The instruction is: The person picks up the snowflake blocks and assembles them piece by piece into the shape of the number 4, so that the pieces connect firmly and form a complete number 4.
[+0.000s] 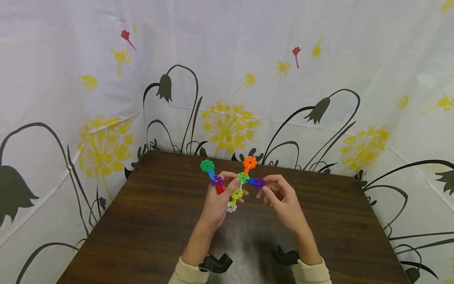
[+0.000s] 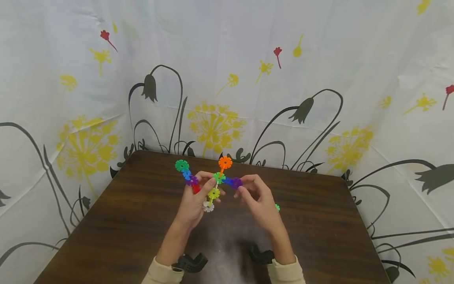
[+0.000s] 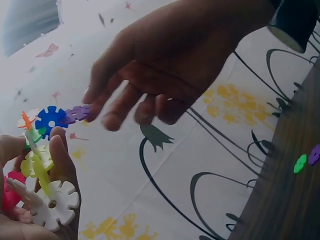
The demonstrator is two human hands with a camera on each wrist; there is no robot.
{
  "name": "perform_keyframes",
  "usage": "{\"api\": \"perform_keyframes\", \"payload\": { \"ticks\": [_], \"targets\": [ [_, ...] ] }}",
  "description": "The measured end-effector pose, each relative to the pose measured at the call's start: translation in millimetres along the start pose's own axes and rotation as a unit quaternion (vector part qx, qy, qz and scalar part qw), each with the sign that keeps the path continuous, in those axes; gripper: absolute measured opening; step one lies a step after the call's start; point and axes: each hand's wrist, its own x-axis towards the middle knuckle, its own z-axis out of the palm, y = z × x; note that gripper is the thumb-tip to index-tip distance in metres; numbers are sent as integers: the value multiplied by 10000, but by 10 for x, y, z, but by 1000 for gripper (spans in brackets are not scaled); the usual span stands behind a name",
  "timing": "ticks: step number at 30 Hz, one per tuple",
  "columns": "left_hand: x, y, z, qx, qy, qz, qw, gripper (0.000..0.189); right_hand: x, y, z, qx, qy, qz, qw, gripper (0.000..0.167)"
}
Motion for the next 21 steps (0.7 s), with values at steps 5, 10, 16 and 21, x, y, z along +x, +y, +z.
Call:
{"api": "perform_keyframes", "payload": {
  "ticks": [5,10,16,21],
  "targets": [
    [21,-16,-75,240,-41,-382,9990,20,-119,214,-223,-218,-204,530,9981,18],
    [56,-10,-175,734,-351,-723,9941,27,-239,443,-516,-559,-95,1480,9874,19],
    [69,28,-249,1133,-764,-1033,9852,28,-370,714,-781,-1257,-191,2020,9711,27],
    [78,51,-234,1329,-979,-1037,9808,27,-426,983,-916,-3040,-723,2789,9081,34]
  ]
}}
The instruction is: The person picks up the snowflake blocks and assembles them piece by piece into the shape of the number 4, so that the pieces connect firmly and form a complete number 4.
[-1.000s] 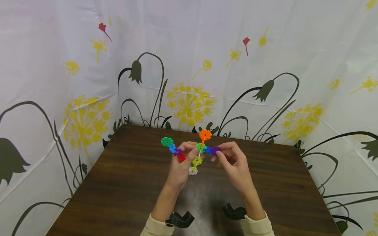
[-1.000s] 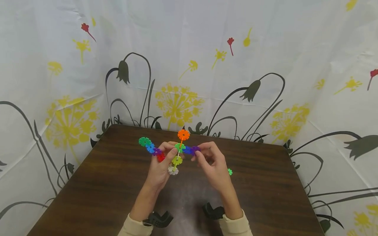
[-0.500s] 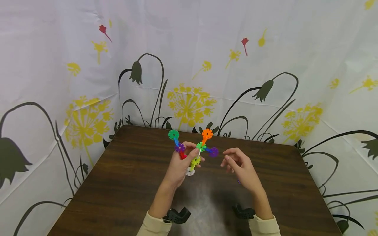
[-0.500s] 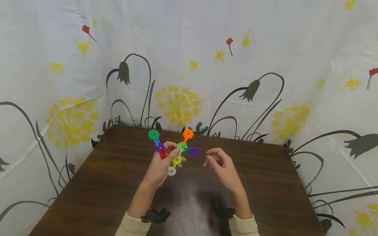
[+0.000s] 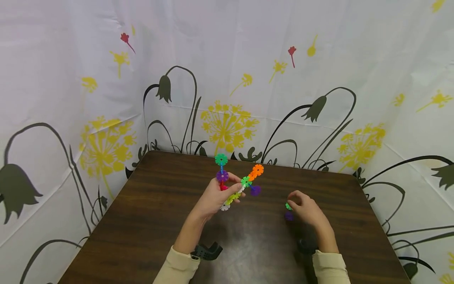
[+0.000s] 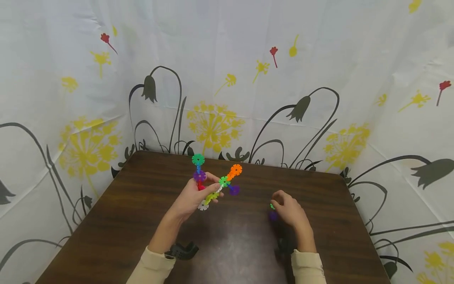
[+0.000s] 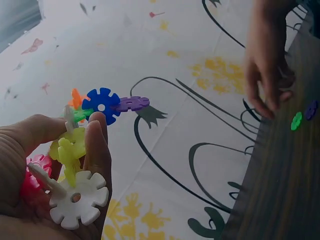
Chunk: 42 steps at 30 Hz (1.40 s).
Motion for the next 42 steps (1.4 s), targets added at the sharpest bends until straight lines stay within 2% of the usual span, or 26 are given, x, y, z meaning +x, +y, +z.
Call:
{"api": "perform_keyframes", "payload": {
  "ticks": [3,4,6,11,16,20,26,30,33,35,38,42],
  "targets": [
    [1,11,-4,104,-52,44,9999,27,61,127,45,-1102,-107,449,9928,40],
    [0,14,-8,120,-63,46,9999,27,81,163,62,-1291,-151,562,9899,42],
    [0,25,-19,144,-65,35,9999,27,112,212,90,-1287,-225,618,9895,43],
    [14,62,-54,198,-130,12,9997,27,171,259,116,-913,-341,628,9933,38],
    [31,100,-71,347,-281,-67,9990,26,204,290,102,26,-460,452,9979,27],
    [48,114,-70,555,-396,-79,9976,26,210,336,100,707,-531,325,9956,27],
    [52,125,-61,696,-418,-167,9966,27,211,382,103,1095,-542,-19,9925,20],
    [46,145,-74,691,-545,-276,9957,27,248,311,106,1574,-471,-359,9858,22],
    [45,172,-87,643,-763,-314,9945,25,260,134,81,2191,-474,-612,9726,26],
    [47,194,-92,600,-956,-307,9931,23,257,-45,51,2700,-529,-823,9579,26],
    [62,226,-86,491,-1274,-264,9903,21,226,-368,-20,3430,-671,-1228,9289,24],
    [80,267,-64,294,-1661,-172,9855,21,159,-805,-103,4070,-998,-1954,8867,18]
  ]
}}
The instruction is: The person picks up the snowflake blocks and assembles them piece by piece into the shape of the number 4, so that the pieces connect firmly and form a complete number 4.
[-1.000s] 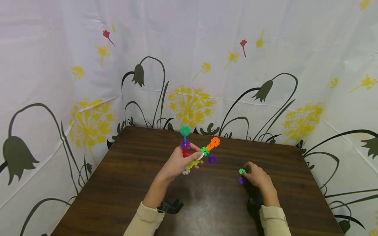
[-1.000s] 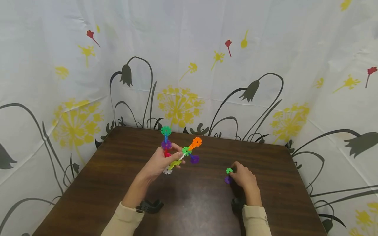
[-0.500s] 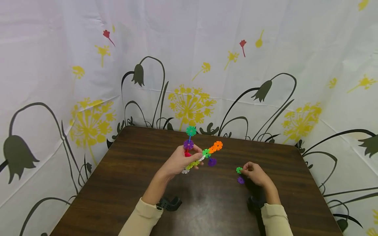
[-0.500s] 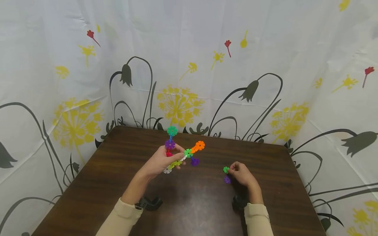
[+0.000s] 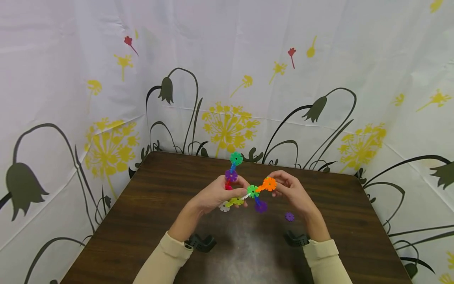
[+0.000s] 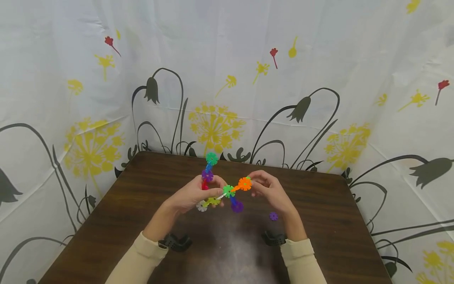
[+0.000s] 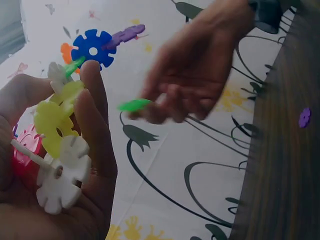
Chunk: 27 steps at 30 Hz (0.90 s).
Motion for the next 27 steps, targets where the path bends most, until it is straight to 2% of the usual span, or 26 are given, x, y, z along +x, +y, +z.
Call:
{"api": "perform_keyframes", "payload": {
  "ticks": [3,5,10,19,27],
  "targets": [
    [-4,25,2,-83,-200,42,9998,21,87,-199,196,320,-407,-344,9981,22],
    [-9,37,0,-60,-300,34,9995,20,134,-298,308,406,-567,-434,9966,22],
    [-24,42,-3,-17,-511,-18,9987,20,191,-411,486,326,-645,-466,9963,18],
    [-59,3,24,-284,-712,-10,9971,27,181,-431,581,750,-939,-554,9912,16],
    [-61,-50,51,-626,-830,163,9944,36,180,-445,583,620,-1245,-800,9870,20]
  ]
}}
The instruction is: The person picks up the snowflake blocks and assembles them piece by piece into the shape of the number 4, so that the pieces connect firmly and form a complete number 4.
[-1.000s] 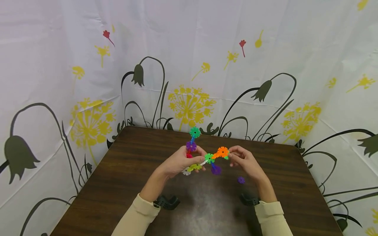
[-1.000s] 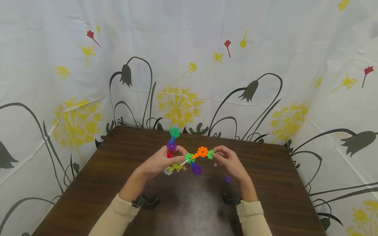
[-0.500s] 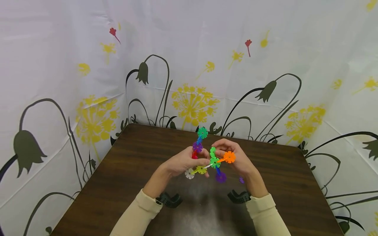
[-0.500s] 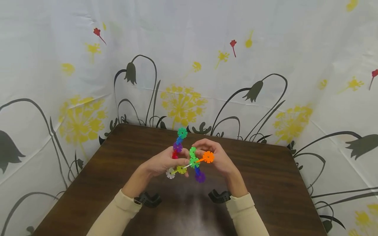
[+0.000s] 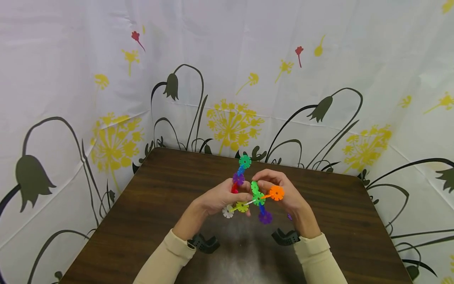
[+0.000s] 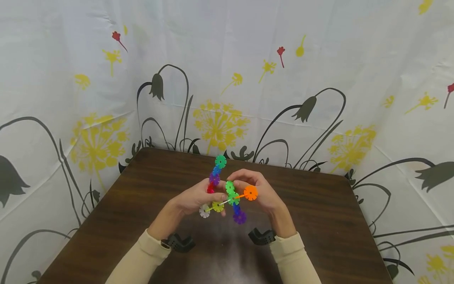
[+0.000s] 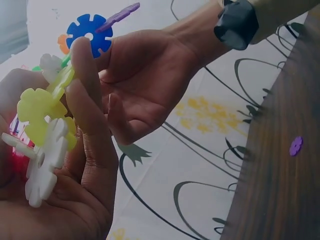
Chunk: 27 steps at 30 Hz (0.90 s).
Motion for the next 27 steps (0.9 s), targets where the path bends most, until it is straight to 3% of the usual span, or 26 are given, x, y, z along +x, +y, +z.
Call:
{"api": "perform_keyframes", "payload": {
  "ticks": [6,9,13,18,27],
  "targets": [
    [-3,-40,-2,-383,28,60,9992,32,-18,41,-58,562,-873,-402,9938,37],
    [-10,-65,-11,-620,-11,87,9980,24,-34,36,-70,530,-1086,-397,9919,46],
    [-10,-97,-16,-953,-28,78,9954,19,-32,2,-64,-185,-887,-351,9953,52],
    [-1,-107,-10,-1283,213,-37,9915,23,-3,-22,-46,-811,-568,-351,9945,51],
    [4,-107,-31,-1359,107,41,9907,13,7,-153,-17,-1583,-549,-273,9855,52]
  ]
}}
